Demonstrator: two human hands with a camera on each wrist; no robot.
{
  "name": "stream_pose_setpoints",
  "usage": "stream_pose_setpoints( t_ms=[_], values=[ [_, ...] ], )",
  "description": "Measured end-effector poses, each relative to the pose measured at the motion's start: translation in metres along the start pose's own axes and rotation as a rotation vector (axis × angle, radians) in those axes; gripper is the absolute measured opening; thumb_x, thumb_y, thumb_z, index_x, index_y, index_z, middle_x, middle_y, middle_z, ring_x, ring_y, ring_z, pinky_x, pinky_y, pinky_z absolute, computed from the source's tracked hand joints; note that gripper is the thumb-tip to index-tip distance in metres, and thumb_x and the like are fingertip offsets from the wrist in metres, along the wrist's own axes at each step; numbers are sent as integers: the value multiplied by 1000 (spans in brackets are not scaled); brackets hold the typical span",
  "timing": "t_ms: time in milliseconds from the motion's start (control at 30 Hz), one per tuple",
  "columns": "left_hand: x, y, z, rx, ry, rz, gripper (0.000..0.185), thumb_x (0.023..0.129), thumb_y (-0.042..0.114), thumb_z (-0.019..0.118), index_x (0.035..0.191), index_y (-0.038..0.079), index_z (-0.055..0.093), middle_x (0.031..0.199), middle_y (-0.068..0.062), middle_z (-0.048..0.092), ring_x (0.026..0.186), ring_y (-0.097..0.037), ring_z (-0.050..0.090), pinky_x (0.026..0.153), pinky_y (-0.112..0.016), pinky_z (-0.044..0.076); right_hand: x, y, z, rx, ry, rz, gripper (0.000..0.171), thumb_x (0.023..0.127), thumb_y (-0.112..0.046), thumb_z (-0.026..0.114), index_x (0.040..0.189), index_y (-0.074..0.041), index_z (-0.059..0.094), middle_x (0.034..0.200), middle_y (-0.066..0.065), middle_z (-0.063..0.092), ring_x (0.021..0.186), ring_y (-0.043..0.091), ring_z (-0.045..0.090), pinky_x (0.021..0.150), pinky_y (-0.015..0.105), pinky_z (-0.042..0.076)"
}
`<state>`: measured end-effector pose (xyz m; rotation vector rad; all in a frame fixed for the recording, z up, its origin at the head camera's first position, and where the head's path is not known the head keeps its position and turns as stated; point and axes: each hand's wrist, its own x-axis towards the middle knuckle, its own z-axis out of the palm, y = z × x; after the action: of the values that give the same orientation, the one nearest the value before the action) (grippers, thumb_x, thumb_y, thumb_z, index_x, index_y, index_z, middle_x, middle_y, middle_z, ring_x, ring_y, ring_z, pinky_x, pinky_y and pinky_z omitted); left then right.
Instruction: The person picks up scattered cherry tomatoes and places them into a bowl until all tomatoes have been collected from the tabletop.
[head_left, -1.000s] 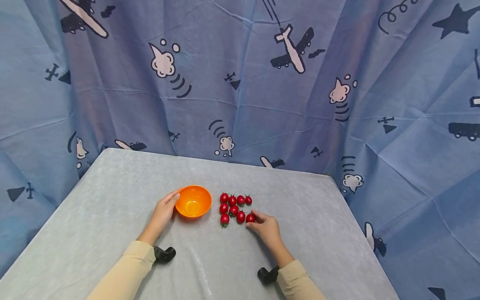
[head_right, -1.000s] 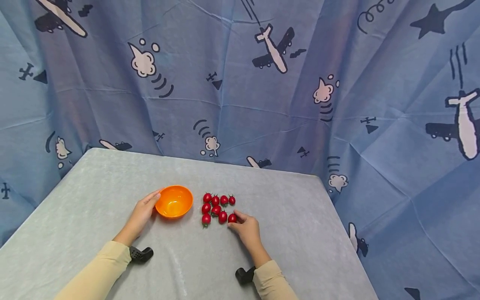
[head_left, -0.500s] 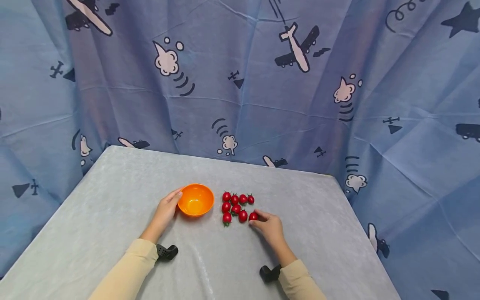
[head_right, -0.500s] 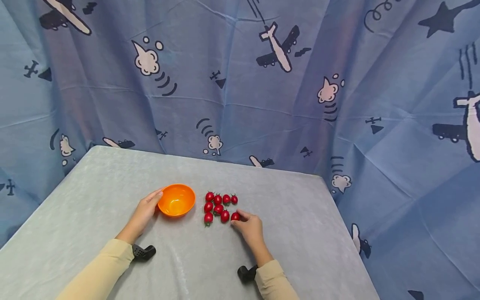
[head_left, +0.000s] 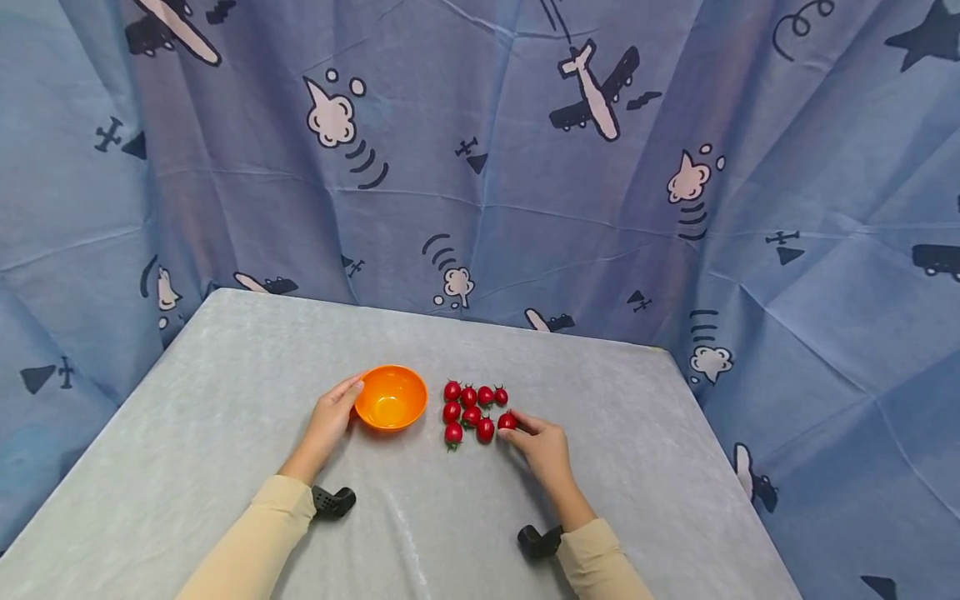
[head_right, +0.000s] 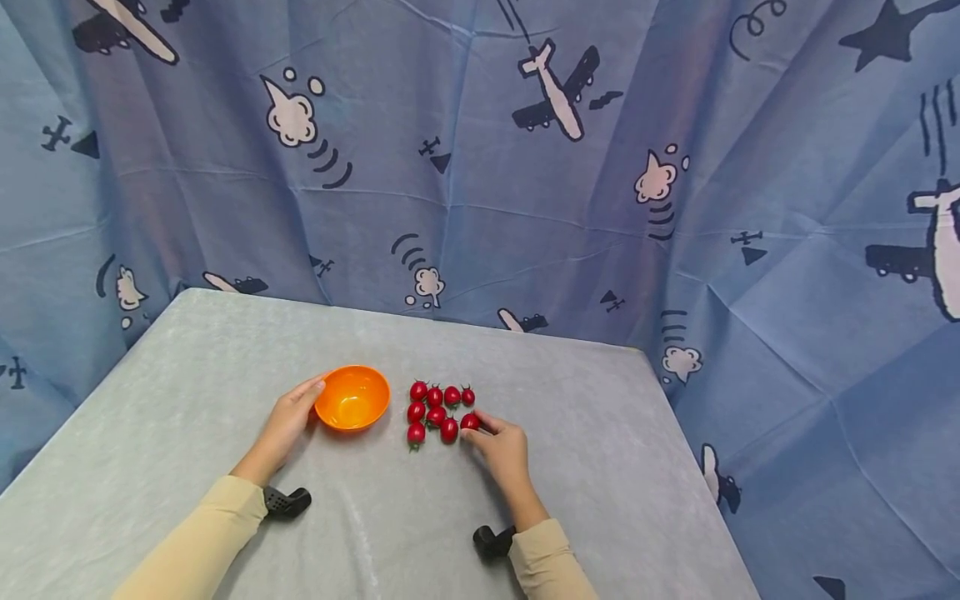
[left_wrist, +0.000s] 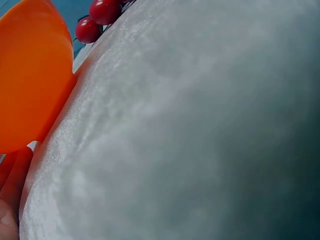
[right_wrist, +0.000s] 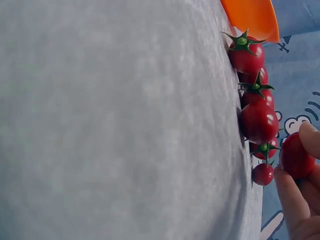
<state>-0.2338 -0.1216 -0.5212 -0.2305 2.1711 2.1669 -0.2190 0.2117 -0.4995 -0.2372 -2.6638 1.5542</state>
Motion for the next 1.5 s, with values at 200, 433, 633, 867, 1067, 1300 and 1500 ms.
stream_pose_setpoints(
  t_ms=[200, 433, 633, 867, 1067, 1300, 1500],
  values=[
    [3, -7, 2, 43, 29, 47, 62, 103, 47, 48, 145, 2, 49, 152, -18, 47, 144, -30, 41, 118, -45, 37, -2, -6, 5, 29, 0, -36, 45, 80, -22, 84, 119, -5, 73, 121, 18, 70, 122, 32, 63, 95, 44, 56],
    [2, -9, 0, 35, 16, 0, 56, 105, 40, 46, 148, 4, 46, 155, -15, 44, 146, -29, 38, 121, -46, 32, -2, -16, 15, 29, -19, -57, 42, 79, -23, 84, 116, -7, 75, 118, 18, 72, 122, 32, 63, 88, 36, 59],
    [4, -9, 0, 27, 24, -17, 51, 106, 35, 47, 147, 5, 48, 154, -13, 45, 146, -26, 38, 122, -44, 32, 1, -24, 23, 50, -35, -44, 39, 80, -23, 83, 116, -11, 75, 121, 14, 72, 124, 29, 61, 90, 37, 57],
    [4, -8, 1, 28, 25, -5, 51, 105, 36, 47, 147, 5, 49, 154, -13, 46, 147, -26, 37, 122, -44, 31, 1, -36, 32, 65, -32, -25, 38, 80, -26, 83, 116, -15, 76, 131, 13, 67, 125, 29, 58, 96, 41, 56],
    [4, -9, 0, 28, 23, 0, 52, 105, 37, 47, 147, 5, 48, 154, -13, 45, 147, -26, 36, 122, -44, 31, 3, -43, 40, 72, -61, -55, 41, 79, -24, 84, 117, -12, 75, 125, 13, 70, 121, 28, 60, 88, 35, 58],
    [6, -9, 1, 32, 28, 2, 52, 105, 38, 47, 146, 6, 49, 154, -12, 46, 147, -26, 36, 122, -44, 31, 6, -55, 47, 69, -99, -53, 40, 80, -25, 84, 117, -15, 76, 128, 12, 69, 123, 29, 59, 102, 45, 54],
    [6, -10, 1, 36, 26, 12, 52, 105, 37, 46, 147, 6, 49, 154, -12, 46, 148, -25, 36, 123, -43, 30, 7, -63, 53, 54, -107, -114, 41, 76, -21, 87, 115, -11, 76, 122, 19, 70, 113, 31, 62, 97, 45, 56]
  ],
)
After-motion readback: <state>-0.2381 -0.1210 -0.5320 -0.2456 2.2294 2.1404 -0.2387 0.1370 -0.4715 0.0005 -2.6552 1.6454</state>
